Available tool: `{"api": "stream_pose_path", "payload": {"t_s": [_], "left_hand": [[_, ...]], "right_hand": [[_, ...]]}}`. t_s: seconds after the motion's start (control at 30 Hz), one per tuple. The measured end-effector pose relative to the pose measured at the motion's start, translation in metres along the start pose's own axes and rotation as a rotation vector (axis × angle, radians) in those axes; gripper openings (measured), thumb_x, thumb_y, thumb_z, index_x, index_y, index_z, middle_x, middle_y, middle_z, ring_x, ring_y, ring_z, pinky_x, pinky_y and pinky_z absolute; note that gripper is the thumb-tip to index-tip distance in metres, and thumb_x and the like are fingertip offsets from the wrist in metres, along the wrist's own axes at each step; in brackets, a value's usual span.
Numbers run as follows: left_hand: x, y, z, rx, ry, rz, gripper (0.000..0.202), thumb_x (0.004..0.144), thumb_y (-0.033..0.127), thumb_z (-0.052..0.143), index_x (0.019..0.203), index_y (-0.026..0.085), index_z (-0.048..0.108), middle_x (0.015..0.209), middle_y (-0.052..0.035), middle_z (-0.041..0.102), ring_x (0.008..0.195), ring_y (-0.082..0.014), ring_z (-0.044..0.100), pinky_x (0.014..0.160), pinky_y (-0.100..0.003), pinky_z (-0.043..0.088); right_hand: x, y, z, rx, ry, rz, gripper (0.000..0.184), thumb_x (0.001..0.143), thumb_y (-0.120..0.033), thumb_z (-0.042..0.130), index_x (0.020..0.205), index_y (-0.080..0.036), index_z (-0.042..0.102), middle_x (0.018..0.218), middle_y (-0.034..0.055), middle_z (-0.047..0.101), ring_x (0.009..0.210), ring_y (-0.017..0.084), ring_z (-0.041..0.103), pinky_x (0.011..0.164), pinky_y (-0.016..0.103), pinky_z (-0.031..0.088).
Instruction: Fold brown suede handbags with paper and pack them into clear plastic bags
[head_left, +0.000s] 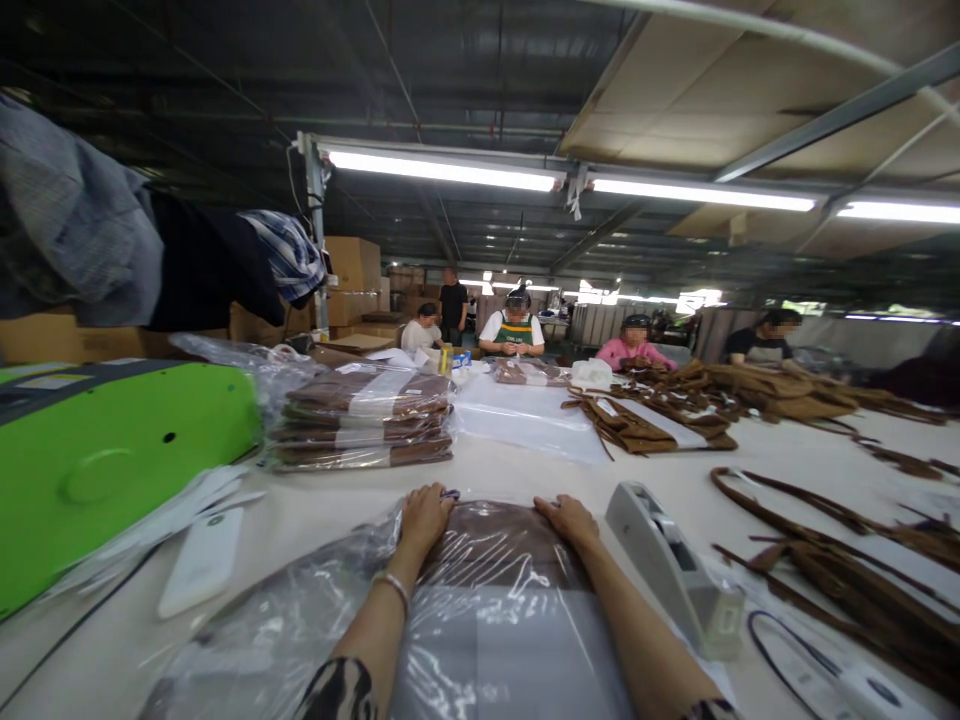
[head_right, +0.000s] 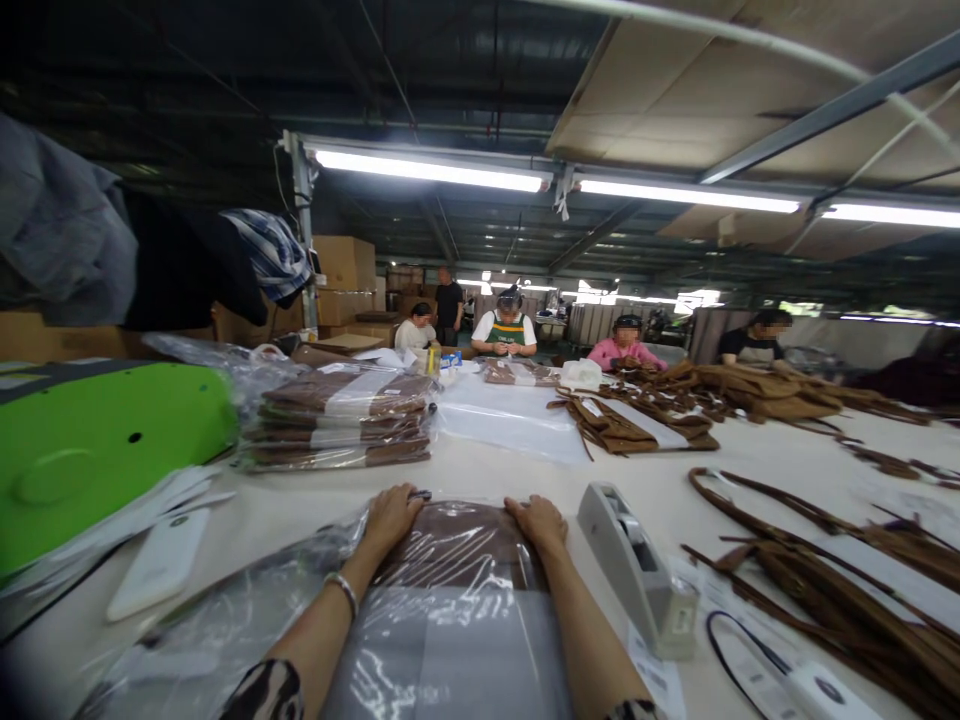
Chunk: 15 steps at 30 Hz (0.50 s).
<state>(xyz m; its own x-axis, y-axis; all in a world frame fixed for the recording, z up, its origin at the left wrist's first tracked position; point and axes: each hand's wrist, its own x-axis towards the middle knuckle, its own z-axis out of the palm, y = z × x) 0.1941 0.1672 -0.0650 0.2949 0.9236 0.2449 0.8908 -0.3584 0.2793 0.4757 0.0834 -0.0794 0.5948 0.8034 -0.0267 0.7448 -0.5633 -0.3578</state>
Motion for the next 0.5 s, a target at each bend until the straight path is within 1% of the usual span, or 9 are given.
{"api": "stream_pose_path", "payload": {"t_s": [0.07, 0.1, 0.17, 0.23, 0.27, 0.33, 0.4, 0.5], "left_hand": [[-0.0002, 0.0002, 0.0012, 0.009, -0.016, -0.006, 0.028, 0.095, 0.034, 0.047, 0.105, 0.02, 0.068, 0.108, -0.0095, 0.07, 0.108, -0.0266, 0.06, 0.093, -0.037, 0.041], [-0.0009, 0.0008, 0.0017, 0.016, -0.014, -0.006, 0.029, 0.095, 0.035, 0.046, 0.106, 0.02, 0.069, 0.109, -0.0098, 0.07, 0.11, -0.0274, 0.06, 0.094, -0.038, 0.041], [-0.0027, 0.0024, 0.0025, 0.033, -0.002, -0.002, 0.032, 0.095, 0.035, 0.046, 0.115, 0.02, 0.066, 0.117, -0.0104, 0.068, 0.115, -0.0279, 0.057, 0.099, -0.04, 0.039], [-0.0039, 0.0034, 0.0032, 0.046, 0.003, 0.0, 0.037, 0.096, 0.033, 0.046, 0.127, 0.02, 0.06, 0.126, -0.0112, 0.064, 0.12, -0.0278, 0.054, 0.104, -0.042, 0.035], [-0.0041, 0.0036, 0.0033, 0.05, -0.008, 0.001, 0.038, 0.096, 0.033, 0.045, 0.128, 0.02, 0.06, 0.128, -0.0114, 0.063, 0.121, -0.0278, 0.054, 0.105, -0.043, 0.034], [-0.0033, 0.0027, 0.0031, 0.056, -0.05, 0.006, 0.035, 0.098, 0.034, 0.041, 0.118, 0.02, 0.066, 0.124, -0.0117, 0.065, 0.122, -0.0286, 0.054, 0.105, -0.046, 0.036], [-0.002, 0.0006, 0.002, 0.06, -0.101, 0.026, 0.035, 0.099, 0.034, 0.039, 0.108, 0.021, 0.07, 0.119, -0.0107, 0.067, 0.122, -0.0292, 0.053, 0.103, -0.047, 0.037], [-0.001, -0.0044, 0.0002, 0.072, -0.156, 0.073, 0.03, 0.099, 0.032, 0.042, 0.108, 0.023, 0.07, 0.118, -0.008, 0.067, 0.122, -0.0279, 0.053, 0.105, -0.05, 0.036]], "right_hand": [[-0.0015, 0.0009, -0.0001, -0.002, 0.0, 0.03, 0.079, 0.083, -0.076, 0.042, 0.127, -0.013, 0.063, 0.13, 0.0208, 0.062, 0.123, 0.036, 0.057, 0.099, 0.048, 0.045], [-0.0023, 0.0014, -0.0002, -0.001, 0.003, 0.042, 0.083, 0.082, -0.078, 0.043, 0.128, -0.012, 0.062, 0.13, 0.0215, 0.062, 0.123, 0.037, 0.056, 0.1, 0.049, 0.044], [-0.0039, 0.0023, -0.0007, 0.002, 0.009, 0.057, 0.088, 0.08, -0.08, 0.042, 0.131, -0.011, 0.06, 0.132, 0.0222, 0.06, 0.126, 0.038, 0.054, 0.101, 0.053, 0.042], [-0.0053, 0.0027, -0.0011, 0.002, 0.012, 0.055, 0.089, 0.08, -0.081, 0.041, 0.132, -0.011, 0.059, 0.134, 0.0221, 0.058, 0.128, 0.038, 0.052, 0.103, 0.054, 0.04], [-0.0059, 0.0027, -0.0013, -0.001, 0.011, 0.05, 0.088, 0.081, -0.081, 0.039, 0.131, -0.011, 0.06, 0.135, 0.0219, 0.058, 0.128, 0.038, 0.052, 0.104, 0.055, 0.039], [-0.007, 0.0024, -0.0017, -0.012, 0.005, 0.038, 0.086, 0.084, -0.079, 0.037, 0.129, -0.011, 0.062, 0.135, 0.0219, 0.058, 0.127, 0.039, 0.052, 0.104, 0.057, 0.039], [-0.0082, 0.0022, -0.0016, -0.029, -0.001, 0.021, 0.083, 0.088, -0.076, 0.03, 0.127, -0.01, 0.063, 0.135, 0.0224, 0.058, 0.126, 0.039, 0.053, 0.103, 0.059, 0.039], [-0.0107, 0.0037, -0.0001, -0.063, -0.003, -0.036, 0.074, 0.096, -0.066, 0.022, 0.129, -0.015, 0.063, 0.135, 0.0201, 0.058, 0.127, 0.037, 0.053, 0.103, 0.058, 0.038]]}}
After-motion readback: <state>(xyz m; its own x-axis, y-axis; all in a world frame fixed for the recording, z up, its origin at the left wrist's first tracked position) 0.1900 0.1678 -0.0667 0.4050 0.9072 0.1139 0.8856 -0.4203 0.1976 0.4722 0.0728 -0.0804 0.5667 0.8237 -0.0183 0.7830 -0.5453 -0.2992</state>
